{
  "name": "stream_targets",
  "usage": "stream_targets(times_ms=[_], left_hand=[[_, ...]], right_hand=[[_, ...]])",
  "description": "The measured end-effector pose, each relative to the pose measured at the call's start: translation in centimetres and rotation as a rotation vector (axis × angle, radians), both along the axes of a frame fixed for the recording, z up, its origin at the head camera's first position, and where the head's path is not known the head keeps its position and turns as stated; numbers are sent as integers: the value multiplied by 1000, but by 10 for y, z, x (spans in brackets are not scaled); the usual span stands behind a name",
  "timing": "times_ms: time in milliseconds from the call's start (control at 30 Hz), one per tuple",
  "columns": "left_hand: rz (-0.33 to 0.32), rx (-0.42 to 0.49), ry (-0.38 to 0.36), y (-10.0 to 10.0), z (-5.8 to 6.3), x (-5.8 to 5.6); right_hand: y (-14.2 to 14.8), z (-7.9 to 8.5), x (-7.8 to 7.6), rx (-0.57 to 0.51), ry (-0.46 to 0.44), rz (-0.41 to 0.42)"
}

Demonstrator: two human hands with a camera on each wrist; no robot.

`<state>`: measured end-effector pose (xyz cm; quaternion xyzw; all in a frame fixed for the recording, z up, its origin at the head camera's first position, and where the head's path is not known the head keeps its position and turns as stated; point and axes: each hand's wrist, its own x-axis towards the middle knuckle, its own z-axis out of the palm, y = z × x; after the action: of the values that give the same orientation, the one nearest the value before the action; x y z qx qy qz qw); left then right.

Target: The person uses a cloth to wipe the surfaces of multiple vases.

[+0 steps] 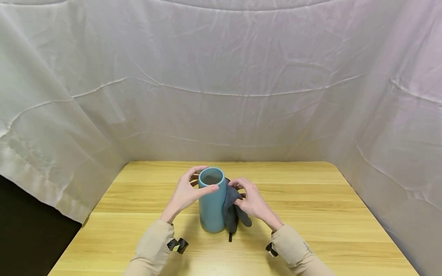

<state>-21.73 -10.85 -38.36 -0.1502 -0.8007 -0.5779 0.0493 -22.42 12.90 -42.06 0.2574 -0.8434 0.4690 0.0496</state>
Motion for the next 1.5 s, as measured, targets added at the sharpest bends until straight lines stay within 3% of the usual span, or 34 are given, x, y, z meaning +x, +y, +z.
stream_targets(times_ms=[300, 533, 933, 1333, 1500], left_hand=[[-11, 6, -27, -1, 3, 1], [-20, 0, -19, 0, 1, 0], [-22, -3, -12, 0, 1, -1], [-20, 1, -19, 1, 1, 0], [-23, 5, -24, 1, 1, 0]], right_hand=[[-1, -2, 1, -28, 9, -21], [-2, 1, 5, -111, 21, -53], [-10, 16, 5, -344, 221, -6], [-7, 17, 5, -271, 190, -11], [-4, 13, 5, -192, 120, -24]])
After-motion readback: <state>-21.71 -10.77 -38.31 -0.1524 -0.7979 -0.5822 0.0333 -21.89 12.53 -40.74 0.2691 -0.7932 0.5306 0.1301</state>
